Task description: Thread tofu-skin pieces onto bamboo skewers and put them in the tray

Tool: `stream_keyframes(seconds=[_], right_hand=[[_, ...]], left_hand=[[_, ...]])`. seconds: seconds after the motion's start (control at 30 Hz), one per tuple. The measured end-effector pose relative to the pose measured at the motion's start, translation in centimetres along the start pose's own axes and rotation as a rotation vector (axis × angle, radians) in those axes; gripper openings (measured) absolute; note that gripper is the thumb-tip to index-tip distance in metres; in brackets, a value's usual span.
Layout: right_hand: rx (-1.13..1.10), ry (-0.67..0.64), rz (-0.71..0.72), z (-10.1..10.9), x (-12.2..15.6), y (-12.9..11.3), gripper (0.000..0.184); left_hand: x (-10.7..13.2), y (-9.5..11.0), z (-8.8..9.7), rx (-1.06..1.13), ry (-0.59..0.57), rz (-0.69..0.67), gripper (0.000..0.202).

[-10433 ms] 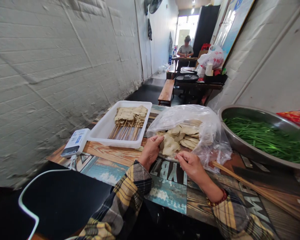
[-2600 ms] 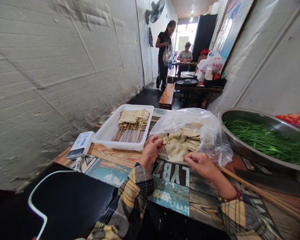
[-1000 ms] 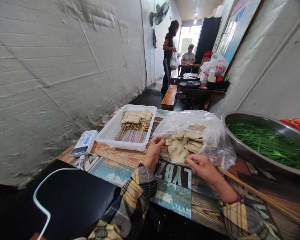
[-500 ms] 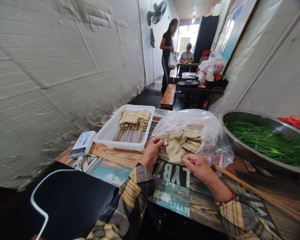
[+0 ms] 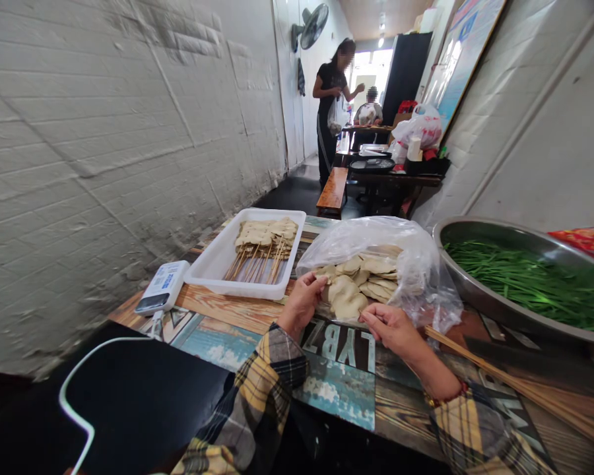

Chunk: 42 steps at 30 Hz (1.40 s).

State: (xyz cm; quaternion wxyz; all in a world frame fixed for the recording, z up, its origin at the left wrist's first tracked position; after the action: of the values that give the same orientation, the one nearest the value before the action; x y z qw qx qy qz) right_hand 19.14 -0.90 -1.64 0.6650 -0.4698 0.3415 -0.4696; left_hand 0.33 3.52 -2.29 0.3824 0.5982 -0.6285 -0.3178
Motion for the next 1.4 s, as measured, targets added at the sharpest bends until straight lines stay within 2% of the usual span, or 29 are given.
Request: stream_keyframes(seconds=[0.4,0.77,1.4], right_hand=[[0.023,0.01,0.044,-0.1,0.0,0.4,0.031],[0.051,-0.008,0.064,-0.4,0.1,0.5,0.029],[0.263,0.116,0.249,-0.8,0.5,-0.4,0.03]], left_hand=[[0.0,0.2,0.1,-0.046,0.022,-0.002,0.037],[-0.1,-0.1,-0.1,0.042,-0.028,0.017,0.033],[0.2,-0.5,-0.3,-0.015,0.017,0.018,0.037]])
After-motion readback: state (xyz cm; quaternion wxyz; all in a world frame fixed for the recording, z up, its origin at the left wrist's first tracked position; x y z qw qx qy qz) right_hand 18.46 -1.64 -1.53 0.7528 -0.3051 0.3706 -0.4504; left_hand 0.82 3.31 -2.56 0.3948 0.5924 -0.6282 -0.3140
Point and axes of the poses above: each hand's wrist, its own x-axis away from the middle knuckle, its own z-axis out of the back of the hand, y = z × x, the point moved 5 cm from there along -x, towards the middle knuckle, and after that the axes turned 1 degree about -z, right-handed, at the moved point
